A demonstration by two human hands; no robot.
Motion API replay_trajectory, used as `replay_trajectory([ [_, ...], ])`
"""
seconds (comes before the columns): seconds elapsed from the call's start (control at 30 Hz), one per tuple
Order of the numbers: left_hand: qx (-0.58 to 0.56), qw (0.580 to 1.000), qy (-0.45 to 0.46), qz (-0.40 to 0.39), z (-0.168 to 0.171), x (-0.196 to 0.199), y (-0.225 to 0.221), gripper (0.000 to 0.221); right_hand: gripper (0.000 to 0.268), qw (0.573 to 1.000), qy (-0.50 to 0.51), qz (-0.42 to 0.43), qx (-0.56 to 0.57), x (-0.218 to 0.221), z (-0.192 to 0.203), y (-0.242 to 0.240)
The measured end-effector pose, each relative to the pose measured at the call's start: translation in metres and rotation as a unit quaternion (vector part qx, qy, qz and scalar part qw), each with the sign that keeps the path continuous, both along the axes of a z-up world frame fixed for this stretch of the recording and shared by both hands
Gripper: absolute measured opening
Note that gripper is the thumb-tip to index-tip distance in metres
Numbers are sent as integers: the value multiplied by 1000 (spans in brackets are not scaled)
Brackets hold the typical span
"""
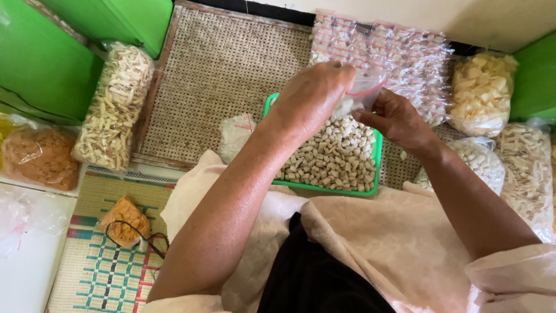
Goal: The person scoops small white snack pieces from a green tray into clear plastic bags, seals each bag, and places it aside. The process is repeated continuously with multiple bags.
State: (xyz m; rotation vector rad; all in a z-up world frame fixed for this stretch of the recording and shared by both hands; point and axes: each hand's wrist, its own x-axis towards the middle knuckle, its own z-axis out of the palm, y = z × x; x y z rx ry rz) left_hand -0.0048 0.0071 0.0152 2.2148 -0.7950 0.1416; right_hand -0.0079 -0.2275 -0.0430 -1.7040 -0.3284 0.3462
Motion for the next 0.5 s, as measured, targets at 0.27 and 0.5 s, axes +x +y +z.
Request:
replay_trajectory([
  [0.27,108,991,-64,54,1,-6,10,24,29,812,-341,244,-406,-31,-153,-22],
  [0.5,123,988,-68,69,1,-9,13,34,55,696,-453,338,-442,-71,-220,-25],
])
